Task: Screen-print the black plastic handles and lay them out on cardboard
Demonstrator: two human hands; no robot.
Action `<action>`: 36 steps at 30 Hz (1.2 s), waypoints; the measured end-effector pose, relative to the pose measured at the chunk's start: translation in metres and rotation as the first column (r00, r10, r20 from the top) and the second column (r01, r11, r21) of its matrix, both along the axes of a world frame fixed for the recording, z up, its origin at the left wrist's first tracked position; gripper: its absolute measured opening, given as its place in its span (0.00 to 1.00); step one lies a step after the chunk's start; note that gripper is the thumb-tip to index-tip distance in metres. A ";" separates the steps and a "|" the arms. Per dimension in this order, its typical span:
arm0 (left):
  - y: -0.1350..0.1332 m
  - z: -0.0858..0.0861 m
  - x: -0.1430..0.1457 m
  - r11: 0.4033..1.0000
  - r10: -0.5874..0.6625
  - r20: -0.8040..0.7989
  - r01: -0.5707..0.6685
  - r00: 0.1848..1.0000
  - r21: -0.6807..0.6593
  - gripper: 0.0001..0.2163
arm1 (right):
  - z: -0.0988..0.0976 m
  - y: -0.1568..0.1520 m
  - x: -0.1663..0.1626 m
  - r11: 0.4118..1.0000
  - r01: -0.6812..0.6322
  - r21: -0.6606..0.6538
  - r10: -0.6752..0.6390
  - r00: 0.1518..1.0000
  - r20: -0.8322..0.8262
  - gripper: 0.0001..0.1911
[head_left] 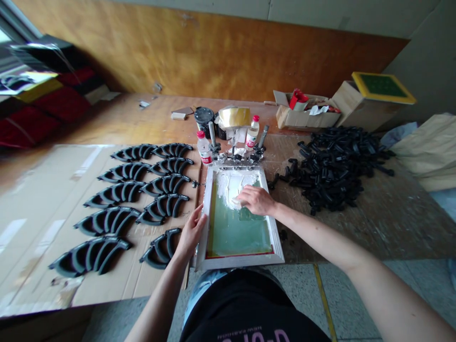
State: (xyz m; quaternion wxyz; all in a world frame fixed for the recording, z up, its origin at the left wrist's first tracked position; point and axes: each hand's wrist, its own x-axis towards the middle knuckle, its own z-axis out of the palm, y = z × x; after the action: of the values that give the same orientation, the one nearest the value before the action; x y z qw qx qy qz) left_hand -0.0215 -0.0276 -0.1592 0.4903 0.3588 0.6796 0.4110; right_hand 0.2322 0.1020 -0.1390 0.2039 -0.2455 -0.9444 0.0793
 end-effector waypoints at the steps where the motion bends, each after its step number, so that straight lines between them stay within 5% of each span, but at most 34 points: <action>1: 0.000 0.005 0.000 1.000 -0.001 -0.003 0.001 1.000 -0.005 0.37 | 0.007 0.010 -0.004 0.999 0.048 -0.022 -0.048 0.999 -0.019 0.09; 6: 0.000 0.048 -0.005 0.999 0.023 0.044 -0.024 0.999 0.034 0.34 | 0.041 0.081 -0.017 0.902 0.420 -0.104 -0.429 0.900 -0.080 0.30; 10: 0.017 0.086 -0.007 0.993 0.025 0.133 -0.040 0.991 0.109 0.35 | 0.049 0.113 0.026 0.731 0.656 -0.189 -0.682 0.712 -0.167 0.21; 14: 0.052 0.117 0.005 0.898 0.032 0.265 -0.144 0.964 0.416 0.31 | 0.020 0.094 0.067 0.561 0.741 -0.369 -0.815 0.572 -0.092 0.11; 15: 0.059 0.123 0.009 0.886 0.026 0.292 -0.158 0.956 0.436 0.31 | 0.008 0.083 0.069 0.573 0.719 -0.394 -0.798 0.599 -0.068 0.09; 17: 0.068 0.127 0.019 0.881 0.045 0.342 -0.199 0.939 0.430 0.30 | -0.015 0.058 0.061 0.684 0.604 -0.408 -0.678 0.733 -0.051 0.11; 20: 0.062 0.109 0.040 0.896 0.115 0.418 -0.275 0.901 0.348 0.29 | -0.036 0.024 0.035 0.857 0.390 -0.338 -0.420 0.907 -0.018 0.16; 23: 0.038 0.071 0.068 0.993 0.102 0.503 -0.119 0.858 0.001 0.28 | -0.033 -0.008 0.006 0.886 0.409 -0.220 -0.423 0.906 -0.018 0.07; 25: 0.020 0.046 0.082 0.984 0.117 0.560 -0.020 0.820 -0.175 0.25 | -0.024 -0.032 -0.012 0.917 0.363 -0.166 -0.378 0.923 -0.070 0.05; 27: 0.004 0.026 0.083 0.975 0.160 0.581 -0.037 0.798 -0.218 0.20 | -0.016 -0.054 -0.022 0.970 0.178 -0.165 -0.195 0.976 -0.092 0.08; 29: -0.011 0.011 0.064 0.970 0.216 0.548 -0.112 0.808 -0.216 0.16 | -0.013 -0.067 -0.015 0.962 0.080 -0.259 -0.102 0.992 -0.072 0.11; 31: -0.032 -0.003 0.027 0.941 0.331 0.436 -0.256 0.837 -0.223 0.17 | -0.018 -0.067 0.015 0.872 0.299 -0.387 -0.309 0.950 0.037 0.14; 33: -0.061 -0.020 -0.020 0.864 0.496 0.253 -0.441 0.830 -0.244 0.19 | -0.030 -0.060 0.066 0.618 0.678 -0.399 -0.622 0.732 0.280 0.18; 36: -0.112 -0.047 -0.083 0.718 0.639 -0.038 -0.614 0.768 -0.328 0.18 | -0.058 -0.050 0.148 0.309 0.908 -0.283 -0.670 0.420 0.613 0.25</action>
State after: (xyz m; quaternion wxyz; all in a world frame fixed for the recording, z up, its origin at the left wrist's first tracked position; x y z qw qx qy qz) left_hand -0.1048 -0.1392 -0.2064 0.4000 0.0062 0.7986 0.4497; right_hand 0.3799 0.0520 -0.1968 -0.0592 -0.7447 -0.6339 0.2003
